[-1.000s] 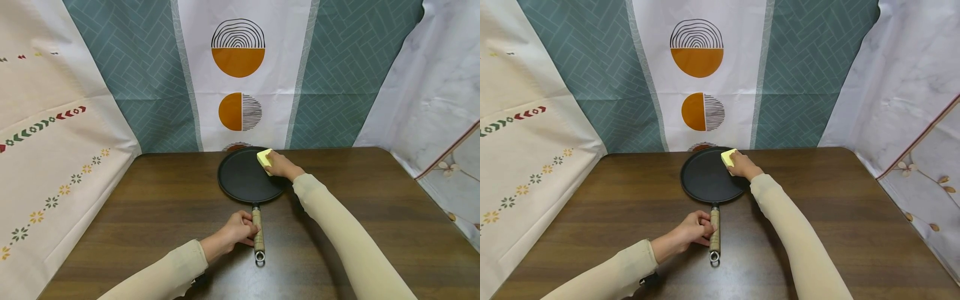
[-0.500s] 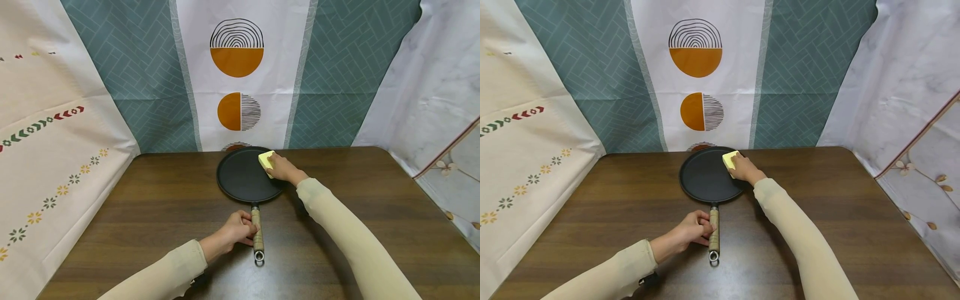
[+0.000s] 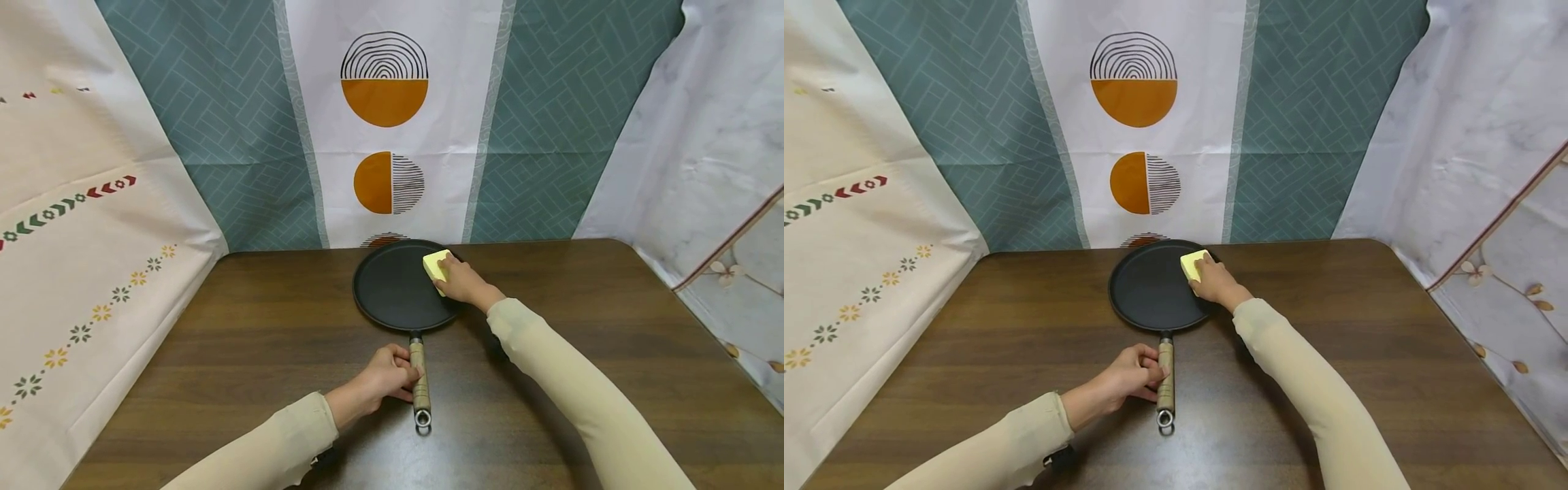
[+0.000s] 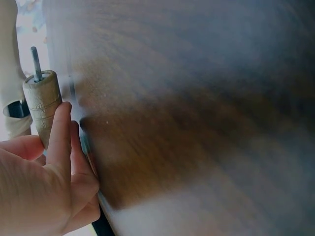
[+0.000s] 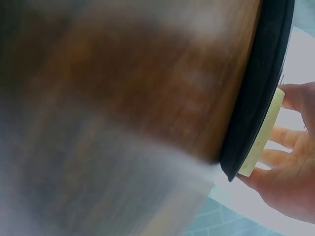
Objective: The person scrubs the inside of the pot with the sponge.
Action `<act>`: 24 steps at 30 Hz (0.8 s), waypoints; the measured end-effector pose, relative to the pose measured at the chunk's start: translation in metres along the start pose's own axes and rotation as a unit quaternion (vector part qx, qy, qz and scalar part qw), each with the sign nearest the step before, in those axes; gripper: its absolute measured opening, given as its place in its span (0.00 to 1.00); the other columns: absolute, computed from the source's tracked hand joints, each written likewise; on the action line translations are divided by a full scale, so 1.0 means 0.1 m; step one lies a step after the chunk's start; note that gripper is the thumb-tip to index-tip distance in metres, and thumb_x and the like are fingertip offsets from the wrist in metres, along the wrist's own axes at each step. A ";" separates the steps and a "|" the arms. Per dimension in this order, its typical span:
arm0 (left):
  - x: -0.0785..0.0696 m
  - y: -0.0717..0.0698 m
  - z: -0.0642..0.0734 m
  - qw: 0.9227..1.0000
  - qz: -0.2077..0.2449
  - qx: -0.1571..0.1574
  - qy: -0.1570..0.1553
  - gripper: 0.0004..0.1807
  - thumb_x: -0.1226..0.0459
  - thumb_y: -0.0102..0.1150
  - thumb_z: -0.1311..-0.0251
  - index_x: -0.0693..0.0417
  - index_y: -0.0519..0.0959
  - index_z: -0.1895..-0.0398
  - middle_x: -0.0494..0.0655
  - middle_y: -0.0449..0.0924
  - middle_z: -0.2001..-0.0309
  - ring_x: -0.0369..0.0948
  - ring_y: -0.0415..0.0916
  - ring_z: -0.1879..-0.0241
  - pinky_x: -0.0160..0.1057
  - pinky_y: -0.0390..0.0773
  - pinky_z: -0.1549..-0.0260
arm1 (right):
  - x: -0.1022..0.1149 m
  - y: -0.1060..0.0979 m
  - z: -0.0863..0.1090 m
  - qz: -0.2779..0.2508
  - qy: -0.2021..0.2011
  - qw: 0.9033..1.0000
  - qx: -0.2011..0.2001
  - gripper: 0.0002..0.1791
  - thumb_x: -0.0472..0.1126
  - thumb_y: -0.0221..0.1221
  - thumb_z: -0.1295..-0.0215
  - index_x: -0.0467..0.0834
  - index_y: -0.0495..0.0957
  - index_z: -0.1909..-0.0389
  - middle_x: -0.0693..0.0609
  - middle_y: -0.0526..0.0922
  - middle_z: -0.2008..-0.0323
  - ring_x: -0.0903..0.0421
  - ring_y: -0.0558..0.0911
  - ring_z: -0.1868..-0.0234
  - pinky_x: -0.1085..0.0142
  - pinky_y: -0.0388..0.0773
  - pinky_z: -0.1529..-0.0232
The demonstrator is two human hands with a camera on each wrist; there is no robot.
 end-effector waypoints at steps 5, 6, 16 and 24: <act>0.01 0.00 -0.01 1.000 0.002 0.001 0.002 0.19 0.76 0.55 0.51 0.69 0.60 0.57 0.54 0.69 0.70 0.42 0.74 0.79 0.43 0.80 0.79 | 0.03 0.02 0.05 0.004 0.004 1.000 0.000 0.31 0.50 0.50 0.38 0.39 0.58 0.38 0.38 0.47 0.34 0.33 0.60 0.42 0.48 0.66 0.47; 0.01 -0.01 -0.01 1.000 0.001 0.002 0.002 0.19 0.75 0.55 0.51 0.69 0.60 0.57 0.54 0.69 0.70 0.42 0.74 0.79 0.43 0.80 0.79 | 0.03 0.02 0.06 0.003 0.004 1.000 -0.001 0.31 0.50 0.50 0.38 0.38 0.58 0.38 0.38 0.47 0.34 0.32 0.60 0.42 0.48 0.65 0.47; -0.01 -0.01 -0.01 1.000 -0.010 0.003 -0.001 0.19 0.74 0.56 0.50 0.69 0.60 0.56 0.54 0.70 0.71 0.42 0.74 0.81 0.44 0.80 0.79 | 0.18 0.04 0.15 0.014 0.012 1.000 -0.012 0.31 0.49 0.52 0.39 0.36 0.59 0.39 0.34 0.50 0.36 0.33 0.64 0.46 0.48 0.67 0.48; 0.00 -0.01 -0.01 1.000 -0.012 0.008 -0.003 0.19 0.74 0.56 0.49 0.68 0.61 0.57 0.53 0.70 0.71 0.42 0.74 0.81 0.43 0.80 0.80 | 0.26 0.05 0.13 0.028 0.016 0.999 -0.016 0.31 0.49 0.53 0.40 0.35 0.59 0.41 0.33 0.53 0.38 0.35 0.66 0.48 0.49 0.66 0.47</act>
Point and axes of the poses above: each hand's wrist, its own z-axis away from the middle knuckle, its own y-axis out of the palm, x = y × z, the point moved 3 cm from there along -z, towards the middle knuckle
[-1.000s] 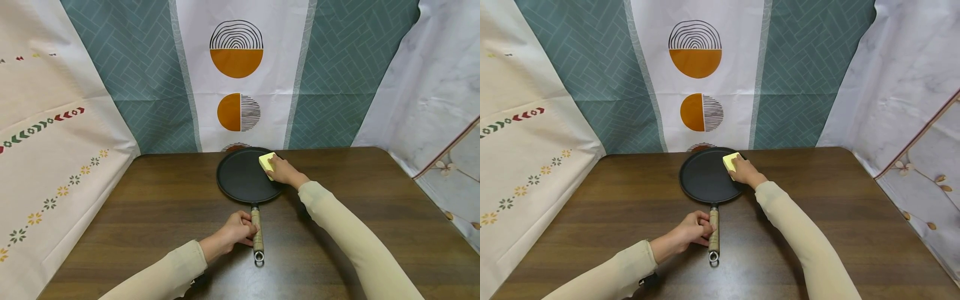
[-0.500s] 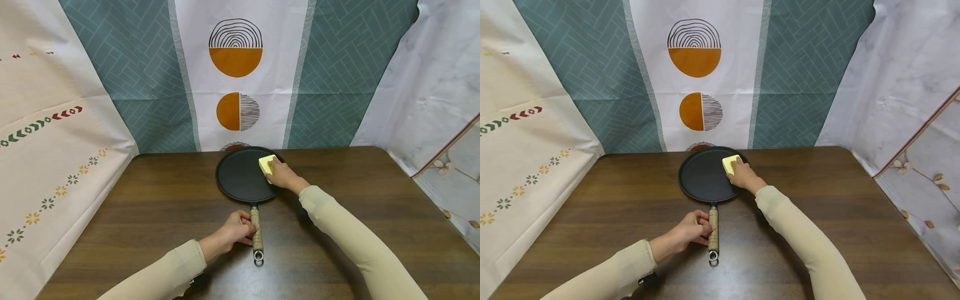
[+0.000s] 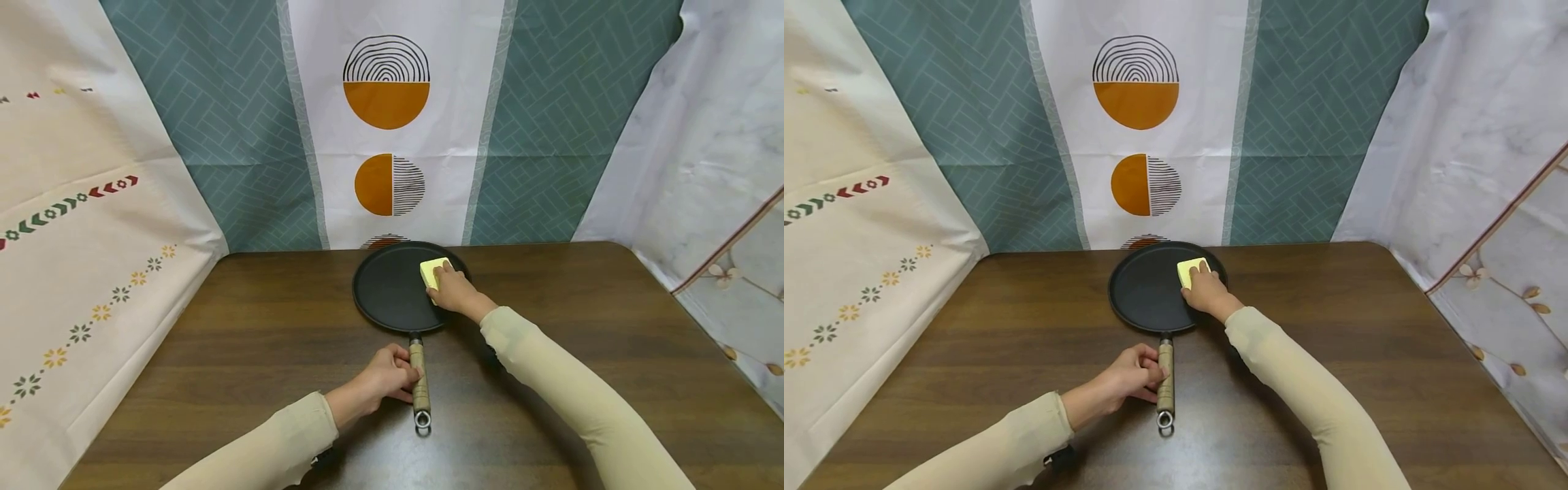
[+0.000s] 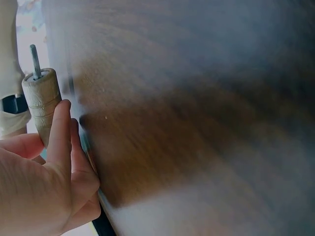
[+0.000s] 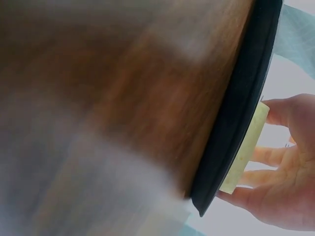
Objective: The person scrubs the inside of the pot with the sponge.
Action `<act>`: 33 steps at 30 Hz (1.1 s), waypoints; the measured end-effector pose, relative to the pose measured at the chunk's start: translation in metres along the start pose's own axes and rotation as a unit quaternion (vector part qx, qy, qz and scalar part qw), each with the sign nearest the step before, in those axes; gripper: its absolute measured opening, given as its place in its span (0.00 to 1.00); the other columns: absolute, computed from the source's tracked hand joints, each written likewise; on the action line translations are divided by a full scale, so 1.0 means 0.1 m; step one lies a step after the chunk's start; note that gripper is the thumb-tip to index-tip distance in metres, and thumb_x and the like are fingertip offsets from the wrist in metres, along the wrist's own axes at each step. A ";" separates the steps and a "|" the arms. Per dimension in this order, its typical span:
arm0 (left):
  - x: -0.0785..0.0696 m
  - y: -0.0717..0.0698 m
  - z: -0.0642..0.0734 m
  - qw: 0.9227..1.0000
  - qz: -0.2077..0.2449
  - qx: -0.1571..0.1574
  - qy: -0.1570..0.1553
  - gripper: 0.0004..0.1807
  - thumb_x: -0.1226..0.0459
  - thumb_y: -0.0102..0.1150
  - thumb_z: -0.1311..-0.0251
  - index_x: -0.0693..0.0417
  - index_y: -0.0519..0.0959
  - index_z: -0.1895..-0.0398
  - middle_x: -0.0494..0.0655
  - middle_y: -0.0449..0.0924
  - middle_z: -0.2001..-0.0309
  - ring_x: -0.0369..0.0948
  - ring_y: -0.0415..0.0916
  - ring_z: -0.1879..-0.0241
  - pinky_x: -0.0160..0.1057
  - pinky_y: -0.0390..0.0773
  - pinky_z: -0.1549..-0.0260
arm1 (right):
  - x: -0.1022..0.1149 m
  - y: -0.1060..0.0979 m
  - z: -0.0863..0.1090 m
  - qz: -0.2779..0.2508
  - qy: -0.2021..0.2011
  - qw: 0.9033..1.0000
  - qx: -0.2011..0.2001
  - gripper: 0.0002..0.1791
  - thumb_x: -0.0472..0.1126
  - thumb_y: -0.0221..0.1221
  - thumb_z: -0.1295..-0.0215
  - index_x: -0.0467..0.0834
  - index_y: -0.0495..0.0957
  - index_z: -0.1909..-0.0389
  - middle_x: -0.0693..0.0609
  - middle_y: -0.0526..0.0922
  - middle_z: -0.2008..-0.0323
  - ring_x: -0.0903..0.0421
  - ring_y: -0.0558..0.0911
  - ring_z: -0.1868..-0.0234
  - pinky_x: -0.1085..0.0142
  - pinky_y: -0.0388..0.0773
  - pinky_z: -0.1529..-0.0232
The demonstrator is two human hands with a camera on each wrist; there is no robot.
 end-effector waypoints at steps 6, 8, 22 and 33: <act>0.01 0.00 -0.01 1.000 0.011 0.002 0.011 0.18 0.75 0.56 0.51 0.68 0.61 0.59 0.52 0.70 0.72 0.41 0.74 0.83 0.43 0.80 0.81 | 0.06 0.00 -0.11 0.003 0.006 1.000 0.013 0.32 0.50 0.53 0.40 0.36 0.59 0.40 0.35 0.53 0.37 0.37 0.66 0.47 0.51 0.65 0.46; 0.01 0.00 -0.01 1.000 0.014 0.002 0.012 0.18 0.75 0.56 0.51 0.68 0.60 0.59 0.52 0.70 0.73 0.40 0.74 0.82 0.43 0.80 0.81 | 0.07 0.01 -0.16 0.004 0.007 1.000 0.018 0.32 0.50 0.52 0.40 0.37 0.58 0.40 0.36 0.53 0.37 0.38 0.65 0.46 0.52 0.65 0.46; 0.00 0.00 0.00 1.000 0.013 0.002 0.013 0.18 0.75 0.56 0.51 0.67 0.61 0.58 0.51 0.69 0.73 0.41 0.74 0.82 0.44 0.80 0.81 | 0.25 0.07 -0.40 -0.010 -0.023 0.999 0.046 0.32 0.50 0.52 0.39 0.40 0.58 0.38 0.39 0.48 0.34 0.38 0.59 0.40 0.51 0.61 0.42; 0.01 -0.01 -0.01 1.000 0.008 0.005 0.010 0.18 0.75 0.56 0.51 0.68 0.61 0.58 0.51 0.69 0.73 0.41 0.74 0.82 0.43 0.79 0.82 | 0.42 0.11 -0.41 0.001 -0.057 0.996 0.065 0.33 0.51 0.53 0.40 0.43 0.57 0.37 0.42 0.48 0.34 0.38 0.60 0.40 0.53 0.61 0.41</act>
Point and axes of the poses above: each hand's wrist, its own z-axis away from the middle knuckle, its own y-axis out of the palm, x = y × z, the point moved 3 cm from there along -z, towards the middle knuckle
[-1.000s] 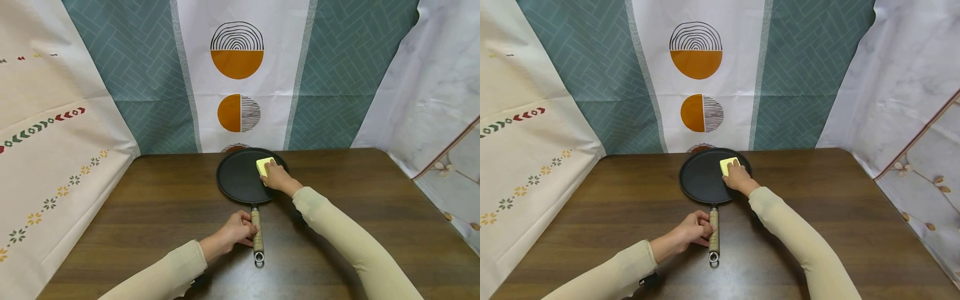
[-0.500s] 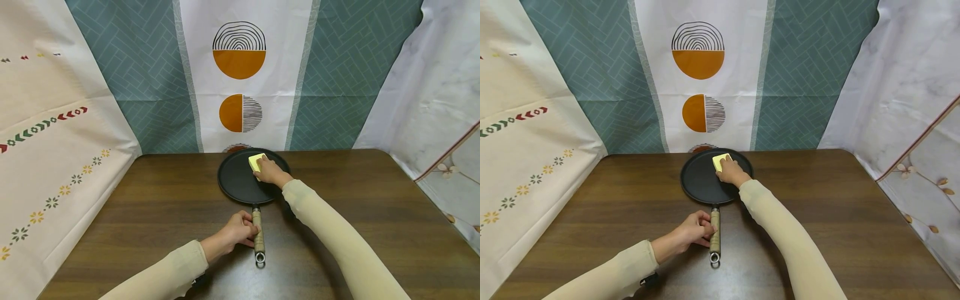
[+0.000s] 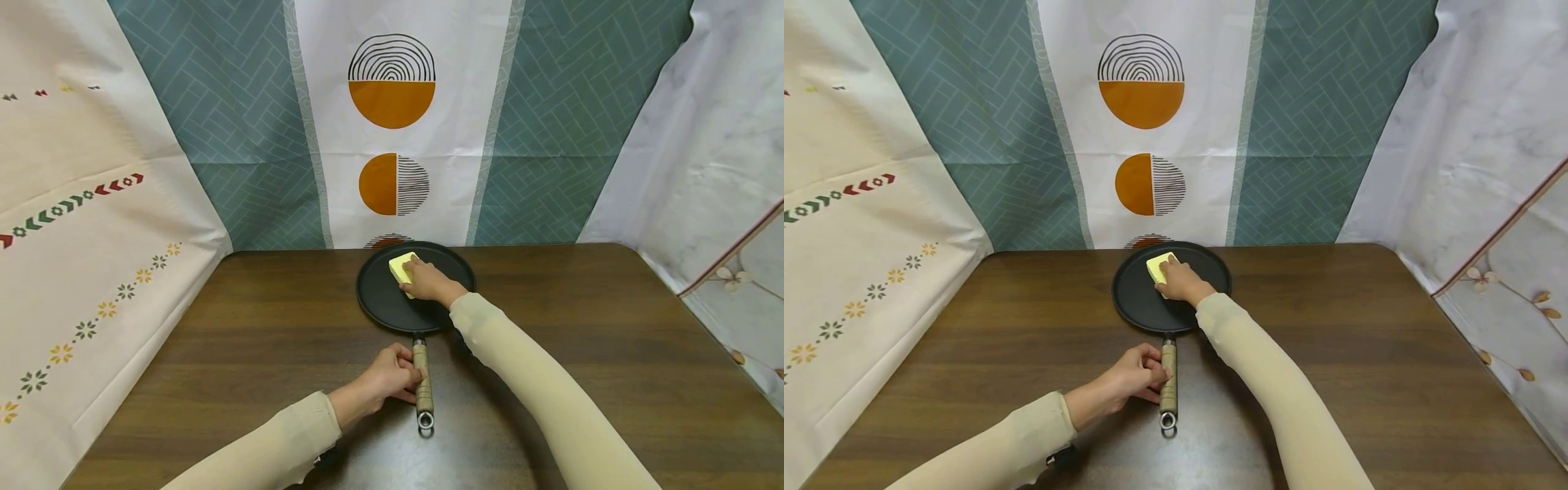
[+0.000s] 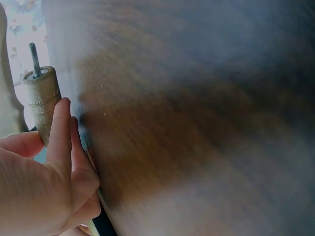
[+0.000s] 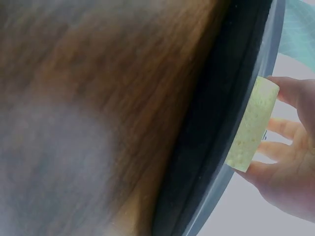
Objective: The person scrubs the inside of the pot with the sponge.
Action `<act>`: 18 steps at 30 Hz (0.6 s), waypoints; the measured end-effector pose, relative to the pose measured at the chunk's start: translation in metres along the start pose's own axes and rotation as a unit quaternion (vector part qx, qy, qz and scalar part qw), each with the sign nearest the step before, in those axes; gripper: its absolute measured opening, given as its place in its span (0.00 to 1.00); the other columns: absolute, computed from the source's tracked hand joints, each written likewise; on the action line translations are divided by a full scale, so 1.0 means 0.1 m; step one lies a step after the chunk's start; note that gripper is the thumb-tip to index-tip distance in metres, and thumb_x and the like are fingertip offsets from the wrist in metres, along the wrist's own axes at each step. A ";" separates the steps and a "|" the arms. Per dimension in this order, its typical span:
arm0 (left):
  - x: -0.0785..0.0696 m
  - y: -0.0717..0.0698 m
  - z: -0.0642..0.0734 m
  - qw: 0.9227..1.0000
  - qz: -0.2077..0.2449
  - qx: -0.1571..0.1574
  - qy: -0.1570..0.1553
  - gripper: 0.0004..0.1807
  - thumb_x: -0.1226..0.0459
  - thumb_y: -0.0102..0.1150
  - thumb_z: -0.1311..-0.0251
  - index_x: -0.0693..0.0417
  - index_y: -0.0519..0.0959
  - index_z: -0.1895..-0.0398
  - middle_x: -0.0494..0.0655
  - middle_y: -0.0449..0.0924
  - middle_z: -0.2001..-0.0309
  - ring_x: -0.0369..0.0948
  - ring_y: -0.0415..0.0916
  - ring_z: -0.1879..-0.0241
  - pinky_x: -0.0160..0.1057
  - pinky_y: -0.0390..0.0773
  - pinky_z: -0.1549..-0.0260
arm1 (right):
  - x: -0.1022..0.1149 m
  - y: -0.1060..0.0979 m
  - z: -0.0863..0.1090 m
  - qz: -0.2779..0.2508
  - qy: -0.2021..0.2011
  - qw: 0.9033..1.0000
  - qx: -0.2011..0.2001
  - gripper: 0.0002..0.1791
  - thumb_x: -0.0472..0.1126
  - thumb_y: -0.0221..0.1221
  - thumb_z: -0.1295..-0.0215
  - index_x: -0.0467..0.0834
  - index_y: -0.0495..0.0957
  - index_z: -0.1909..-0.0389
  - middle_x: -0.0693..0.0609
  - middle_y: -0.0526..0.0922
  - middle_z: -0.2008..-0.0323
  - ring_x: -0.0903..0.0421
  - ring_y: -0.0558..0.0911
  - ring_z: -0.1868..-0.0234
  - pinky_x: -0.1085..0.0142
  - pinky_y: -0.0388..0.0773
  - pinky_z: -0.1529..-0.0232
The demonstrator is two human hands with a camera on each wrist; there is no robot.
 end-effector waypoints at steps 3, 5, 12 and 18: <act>0.00 0.00 0.00 1.000 -0.002 -0.001 0.000 0.18 0.74 0.56 0.51 0.67 0.61 0.58 0.51 0.69 0.73 0.41 0.74 0.82 0.43 0.79 0.82 | 0.03 0.01 0.01 -0.001 -0.012 1.000 0.005 0.33 0.51 0.53 0.40 0.43 0.57 0.37 0.42 0.49 0.34 0.38 0.60 0.40 0.54 0.61 0.41; 0.00 0.00 0.00 1.000 -0.005 -0.001 -0.002 0.18 0.74 0.56 0.51 0.67 0.61 0.58 0.51 0.69 0.73 0.41 0.74 0.82 0.43 0.79 0.82 | 0.06 0.02 0.02 0.001 -0.021 1.000 0.007 0.33 0.51 0.54 0.40 0.43 0.58 0.37 0.42 0.49 0.34 0.39 0.60 0.40 0.54 0.61 0.41; -0.01 0.00 0.01 1.000 -0.005 -0.002 -0.008 0.18 0.74 0.56 0.50 0.67 0.61 0.58 0.51 0.69 0.73 0.41 0.74 0.81 0.43 0.80 0.81 | 0.14 0.07 0.06 -0.003 -0.050 0.999 0.014 0.32 0.51 0.54 0.40 0.44 0.58 0.37 0.43 0.49 0.34 0.38 0.59 0.40 0.54 0.60 0.40; 0.00 0.00 -0.01 1.000 -0.005 0.000 -0.006 0.19 0.74 0.56 0.50 0.68 0.61 0.57 0.51 0.68 0.72 0.41 0.74 0.80 0.45 0.80 0.79 | 0.18 0.08 0.12 -0.004 -0.071 0.997 0.014 0.32 0.51 0.54 0.40 0.44 0.59 0.37 0.43 0.49 0.34 0.39 0.59 0.39 0.54 0.59 0.39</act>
Point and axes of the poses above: each hand's wrist, its own z-axis away from the middle knuckle, its own y-axis out of the palm, x = y × z, the point moved 3 cm from there along -z, towards the middle knuckle
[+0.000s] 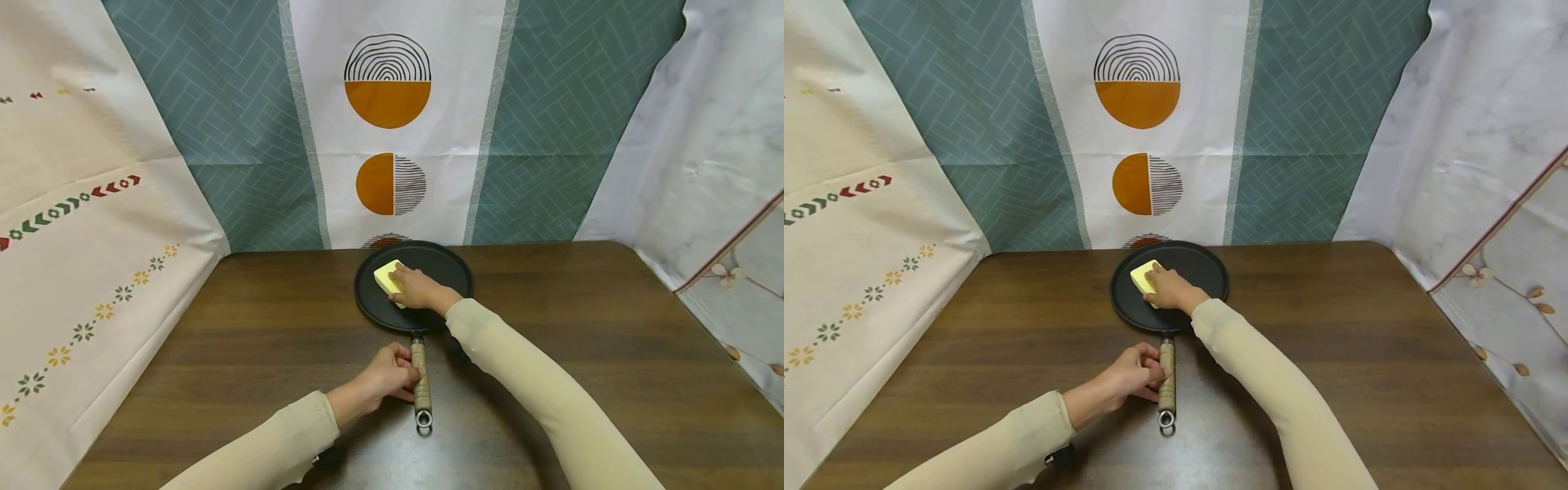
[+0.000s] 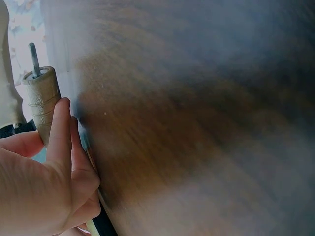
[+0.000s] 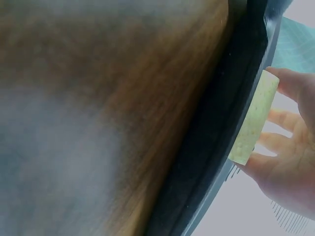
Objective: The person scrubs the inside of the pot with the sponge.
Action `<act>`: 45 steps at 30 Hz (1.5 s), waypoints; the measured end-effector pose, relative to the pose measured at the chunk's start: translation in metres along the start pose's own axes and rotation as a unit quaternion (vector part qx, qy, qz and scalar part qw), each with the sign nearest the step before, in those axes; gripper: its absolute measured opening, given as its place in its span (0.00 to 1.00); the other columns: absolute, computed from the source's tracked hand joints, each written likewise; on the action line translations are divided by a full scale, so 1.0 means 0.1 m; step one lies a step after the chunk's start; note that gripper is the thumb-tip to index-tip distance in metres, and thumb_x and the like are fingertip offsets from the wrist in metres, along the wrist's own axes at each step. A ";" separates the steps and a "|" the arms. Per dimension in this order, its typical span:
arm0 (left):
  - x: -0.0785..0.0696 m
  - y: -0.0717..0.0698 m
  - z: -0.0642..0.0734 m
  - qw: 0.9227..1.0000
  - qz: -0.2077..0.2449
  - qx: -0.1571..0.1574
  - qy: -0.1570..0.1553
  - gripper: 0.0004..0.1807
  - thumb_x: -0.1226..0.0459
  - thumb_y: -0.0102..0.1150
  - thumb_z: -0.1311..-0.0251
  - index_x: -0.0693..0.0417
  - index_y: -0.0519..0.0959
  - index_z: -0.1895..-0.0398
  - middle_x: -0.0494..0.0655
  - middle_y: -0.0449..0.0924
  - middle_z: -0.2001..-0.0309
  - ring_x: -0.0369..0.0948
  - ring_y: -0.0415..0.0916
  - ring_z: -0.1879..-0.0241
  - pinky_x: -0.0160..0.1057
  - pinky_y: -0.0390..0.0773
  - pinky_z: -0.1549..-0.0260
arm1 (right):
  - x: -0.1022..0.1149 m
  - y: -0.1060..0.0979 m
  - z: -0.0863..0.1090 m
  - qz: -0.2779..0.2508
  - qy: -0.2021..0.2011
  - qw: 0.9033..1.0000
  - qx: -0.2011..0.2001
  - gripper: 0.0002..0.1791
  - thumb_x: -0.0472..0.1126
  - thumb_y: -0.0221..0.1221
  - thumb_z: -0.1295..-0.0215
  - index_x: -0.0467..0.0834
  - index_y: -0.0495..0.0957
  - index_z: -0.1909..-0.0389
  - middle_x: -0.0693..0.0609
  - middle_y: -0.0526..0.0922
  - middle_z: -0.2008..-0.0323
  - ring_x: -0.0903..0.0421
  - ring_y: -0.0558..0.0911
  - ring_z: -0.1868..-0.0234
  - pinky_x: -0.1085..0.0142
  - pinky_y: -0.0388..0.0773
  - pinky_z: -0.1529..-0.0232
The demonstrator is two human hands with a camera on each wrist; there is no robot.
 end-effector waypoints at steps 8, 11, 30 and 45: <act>-0.02 0.00 0.00 1.000 -0.002 -0.004 -0.004 0.18 0.74 0.57 0.51 0.67 0.61 0.59 0.52 0.68 0.72 0.41 0.74 0.80 0.43 0.80 0.80 | 0.04 0.01 0.11 0.008 -0.022 1.000 -0.001 0.32 0.51 0.54 0.40 0.45 0.59 0.37 0.42 0.50 0.34 0.40 0.60 0.40 0.54 0.60 0.40; -0.03 0.00 -0.01 1.000 -0.005 -0.007 -0.005 0.18 0.74 0.57 0.51 0.67 0.61 0.59 0.52 0.68 0.72 0.41 0.73 0.80 0.43 0.80 0.80 | 0.05 0.01 0.16 0.003 -0.031 1.000 -0.003 0.32 0.51 0.54 0.40 0.44 0.59 0.37 0.42 0.49 0.34 0.40 0.60 0.39 0.54 0.60 0.40; -0.02 -0.02 0.00 1.000 -0.007 -0.013 -0.011 0.18 0.74 0.57 0.51 0.67 0.62 0.58 0.52 0.69 0.72 0.41 0.74 0.80 0.43 0.80 0.80 | 0.05 0.05 0.51 -0.010 -0.059 0.998 0.001 0.32 0.52 0.54 0.40 0.45 0.59 0.37 0.44 0.48 0.33 0.43 0.58 0.38 0.54 0.59 0.39; -0.01 0.01 0.01 1.000 -0.002 -0.009 -0.006 0.19 0.73 0.57 0.50 0.68 0.61 0.57 0.53 0.69 0.70 0.42 0.74 0.81 0.44 0.80 0.80 | -0.07 0.02 0.68 -0.006 -0.083 0.996 -0.018 0.32 0.50 0.54 0.39 0.41 0.58 0.37 0.41 0.49 0.34 0.40 0.61 0.40 0.53 0.63 0.42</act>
Point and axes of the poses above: each hand's wrist, its own z-axis away from the middle knuckle, its own y-axis out of the palm, x = y × z, the point moved 3 cm from there along -z, towards the middle knuckle
